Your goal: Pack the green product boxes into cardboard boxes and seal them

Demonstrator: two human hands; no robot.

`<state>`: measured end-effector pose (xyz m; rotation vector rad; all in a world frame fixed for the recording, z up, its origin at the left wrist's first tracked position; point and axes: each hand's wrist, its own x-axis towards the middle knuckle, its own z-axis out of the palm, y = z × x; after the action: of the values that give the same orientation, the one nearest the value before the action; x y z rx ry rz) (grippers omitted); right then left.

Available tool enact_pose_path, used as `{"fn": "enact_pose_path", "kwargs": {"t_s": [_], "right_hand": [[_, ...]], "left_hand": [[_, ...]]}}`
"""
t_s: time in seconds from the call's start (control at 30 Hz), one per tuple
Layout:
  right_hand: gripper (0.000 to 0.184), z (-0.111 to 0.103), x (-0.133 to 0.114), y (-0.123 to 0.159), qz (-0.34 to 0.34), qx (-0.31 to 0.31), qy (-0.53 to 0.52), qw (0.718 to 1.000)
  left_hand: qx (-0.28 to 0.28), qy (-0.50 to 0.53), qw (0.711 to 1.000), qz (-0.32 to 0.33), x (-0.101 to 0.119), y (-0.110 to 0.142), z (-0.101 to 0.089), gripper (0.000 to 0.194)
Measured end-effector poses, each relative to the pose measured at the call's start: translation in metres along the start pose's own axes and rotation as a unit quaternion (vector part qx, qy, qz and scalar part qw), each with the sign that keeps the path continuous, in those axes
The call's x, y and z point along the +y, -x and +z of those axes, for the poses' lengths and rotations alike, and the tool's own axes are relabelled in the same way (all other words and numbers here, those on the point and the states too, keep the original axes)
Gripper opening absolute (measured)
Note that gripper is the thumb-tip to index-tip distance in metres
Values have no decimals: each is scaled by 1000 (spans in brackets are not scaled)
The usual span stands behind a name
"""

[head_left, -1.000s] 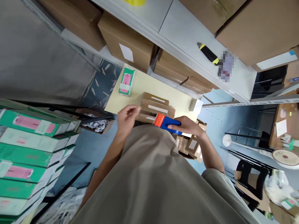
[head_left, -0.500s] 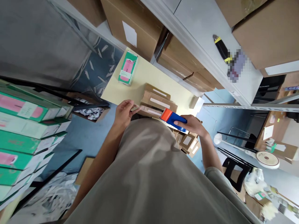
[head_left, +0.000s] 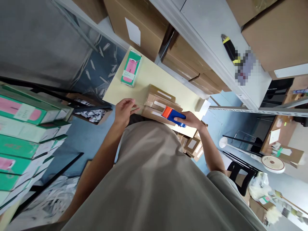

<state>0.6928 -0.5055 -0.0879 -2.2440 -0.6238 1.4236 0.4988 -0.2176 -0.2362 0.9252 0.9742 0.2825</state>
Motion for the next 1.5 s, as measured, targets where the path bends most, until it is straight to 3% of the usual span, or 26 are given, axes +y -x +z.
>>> {"fn": "enact_pose_path", "kwargs": {"t_s": [0.3,0.53,0.87,1.13,1.23,1.33,1.5], "right_hand": [[70,-14,2,-15,3,-12,17,1000],[73,-26,4,-28,19,-23,17,999],[73,-35,3,-34,43,-53,-22,997],[73,-34,4,-42,48,-48,-1,998],[71,-31,1,-47,37,-44,29,998],[67,-30,-4,-50,41,-48,42,997],[69,-32,-8,-49,71,-52,54,995]], "left_hand": [[-9,-49,998,28,0,2,-5,45],[21,-48,997,48,-8,-9,7,42],[9,-21,998,52,-8,-27,15,42],[18,-40,999,-5,-42,-50,18,43],[-3,-82,997,-13,-58,-59,26,42],[-48,-161,985,34,-62,-67,28,37],[-47,-268,961,56,-37,-71,16,42]]}}
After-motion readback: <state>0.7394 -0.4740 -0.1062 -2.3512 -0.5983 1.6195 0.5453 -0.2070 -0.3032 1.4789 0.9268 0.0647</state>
